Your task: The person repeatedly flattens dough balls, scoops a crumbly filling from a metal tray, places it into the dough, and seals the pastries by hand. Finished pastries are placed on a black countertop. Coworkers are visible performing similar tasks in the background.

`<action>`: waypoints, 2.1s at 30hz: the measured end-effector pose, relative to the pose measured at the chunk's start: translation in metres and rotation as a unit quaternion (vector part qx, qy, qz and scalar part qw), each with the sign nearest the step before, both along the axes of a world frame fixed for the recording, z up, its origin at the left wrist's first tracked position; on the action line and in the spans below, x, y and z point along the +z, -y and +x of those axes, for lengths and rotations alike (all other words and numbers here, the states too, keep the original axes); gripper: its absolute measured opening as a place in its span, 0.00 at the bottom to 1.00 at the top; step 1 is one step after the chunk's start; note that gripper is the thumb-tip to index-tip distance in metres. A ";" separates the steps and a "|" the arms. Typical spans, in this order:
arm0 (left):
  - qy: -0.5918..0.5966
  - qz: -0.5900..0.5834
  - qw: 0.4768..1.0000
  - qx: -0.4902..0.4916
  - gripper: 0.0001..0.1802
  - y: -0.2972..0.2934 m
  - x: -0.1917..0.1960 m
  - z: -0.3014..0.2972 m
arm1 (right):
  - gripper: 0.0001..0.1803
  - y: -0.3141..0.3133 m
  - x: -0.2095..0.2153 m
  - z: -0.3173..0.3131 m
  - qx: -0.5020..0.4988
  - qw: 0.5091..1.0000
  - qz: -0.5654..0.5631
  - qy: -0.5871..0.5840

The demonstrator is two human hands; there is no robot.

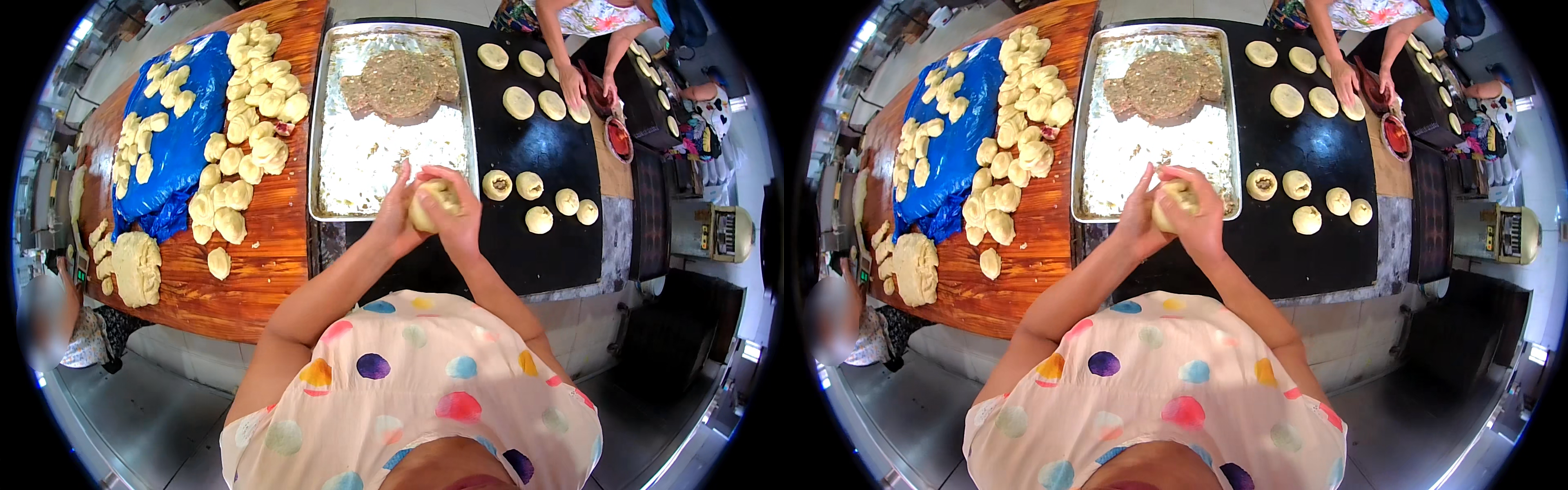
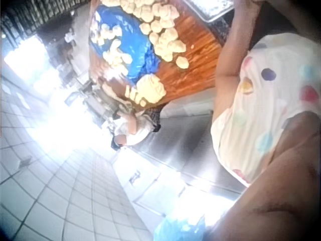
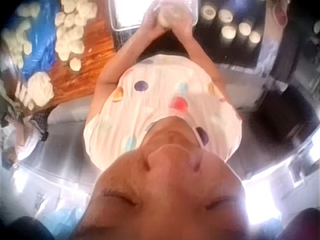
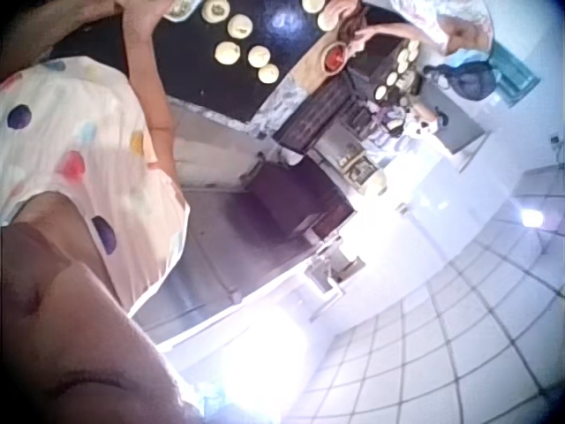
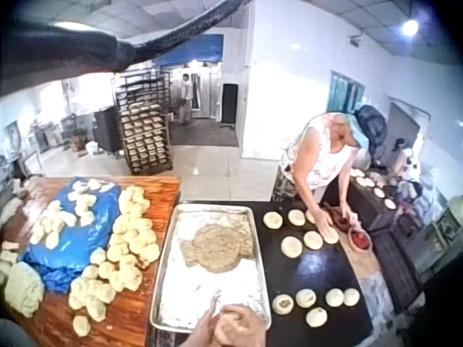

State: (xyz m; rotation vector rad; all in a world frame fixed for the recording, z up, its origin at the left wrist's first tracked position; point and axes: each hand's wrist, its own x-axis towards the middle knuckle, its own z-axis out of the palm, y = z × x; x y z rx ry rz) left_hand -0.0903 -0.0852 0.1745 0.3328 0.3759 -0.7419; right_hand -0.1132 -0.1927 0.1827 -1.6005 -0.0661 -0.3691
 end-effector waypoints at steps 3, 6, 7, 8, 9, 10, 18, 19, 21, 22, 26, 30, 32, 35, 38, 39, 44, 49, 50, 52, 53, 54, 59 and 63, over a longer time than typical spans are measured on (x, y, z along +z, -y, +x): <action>0.060 -0.055 0.995 0.057 0.30 0.005 -0.027 -0.004 | 0.08 -0.011 0.013 -0.007 0.022 0.981 -0.178 0.067; 0.058 0.032 0.996 0.062 0.28 0.012 -0.045 -0.014 | 0.08 -0.015 -0.008 -0.011 -0.022 0.983 -0.150 0.104; 0.024 0.047 0.997 0.049 0.27 0.009 -0.024 -0.014 | 0.08 -0.014 -0.012 -0.014 -0.033 0.994 -0.069 0.074; 0.025 0.044 0.997 0.057 0.26 0.004 -0.006 -0.016 | 0.08 -0.016 -0.015 -0.015 -0.065 0.996 0.004 0.055; 0.026 0.038 0.997 0.067 0.26 0.000 0.008 -0.018 | 0.09 -0.019 -0.019 -0.015 -0.094 0.992 0.076 0.037; 0.027 0.036 0.996 0.080 0.25 -0.005 0.014 -0.020 | 0.09 -0.024 -0.020 -0.015 -0.121 0.981 0.149 0.017; 0.006 0.079 0.997 -0.018 0.25 -0.002 -0.033 -0.019 | 0.13 0.006 0.001 -0.016 0.128 0.955 -0.246 0.106; 0.016 0.034 0.998 -0.051 0.27 -0.001 -0.033 -0.014 | 0.11 0.007 0.000 -0.017 0.098 0.975 -0.186 0.076; -0.001 -0.009 0.998 -0.056 0.29 -0.006 -0.013 -0.007 | 0.07 0.007 -0.009 -0.023 0.044 0.997 -0.059 0.011; -0.010 -0.031 0.998 -0.061 0.29 -0.007 0.001 -0.006 | 0.04 0.007 -0.013 -0.023 -0.005 0.999 -0.026 0.034; 0.026 0.040 0.996 0.074 0.20 0.021 -0.036 -0.027 | 0.03 -0.012 -0.027 -0.028 -0.083 0.984 -0.117 0.106; -0.035 0.072 0.991 0.103 0.14 0.022 -0.047 -0.030 | 0.06 -0.009 -0.044 -0.024 -0.064 0.989 -0.088 0.103; -0.035 0.037 0.997 0.056 0.18 0.016 -0.027 -0.024 | 0.04 -0.006 -0.047 -0.021 -0.068 0.995 -0.008 0.075; 0.008 -0.006 1.000 -0.010 0.25 -0.001 -0.006 -0.009 | 0.10 -0.007 -0.032 -0.018 -0.030 0.993 0.116 0.022; 0.018 0.098 0.995 -0.012 0.29 -0.001 -0.026 -0.002 | 0.13 0.011 0.002 -0.009 0.117 0.967 -0.206 0.092; 0.039 0.069 0.996 -0.049 0.31 0.002 -0.041 -0.003 | 0.12 0.014 -0.002 -0.007 0.095 0.975 -0.184 0.084; 0.070 0.080 0.990 -0.092 0.35 0.004 0.000 0.005 | 0.09 0.010 -0.014 -0.010 -0.043 0.991 0.123 -0.006; 0.056 0.151 0.985 0.062 0.22 0.019 -0.035 -0.022 | 0.15 -0.014 -0.033 -0.023 -0.087 0.996 -0.007 0.015; 0.008 0.152 0.986 0.064 0.20 0.019 -0.039 -0.024 | 0.17 -0.011 -0.036 -0.026 -0.057 0.996 -0.062 0.017; -0.004 0.146 0.989 0.017 0.22 0.015 -0.055 -0.024 | 0.21 0.003 -0.040 -0.030 0.007 0.985 -0.170 0.019; -0.012 0.144 0.989 -0.004 0.23 0.011 -0.051 -0.022 | 0.26 0.008 -0.032 -0.029 0.058 0.988 -0.141 -0.010; -0.003 0.161 0.985 -0.060 0.24 0.008 -0.047 -0.019 | 0.28 0.011 -0.022 -0.027 0.055 0.988 -0.142 0.008; 0.156 0.228 0.945 -0.176 0.29 0.020 -0.019 -0.013 | 0.21 0.038 0.001 -0.025 0.101 0.984 -0.139 0.054; 0.109 0.003 0.993 -0.034 0.25 0.026 -0.007 -0.010 | 0.09 0.024 -0.006 -0.031 -0.029 0.993 -0.078 0.078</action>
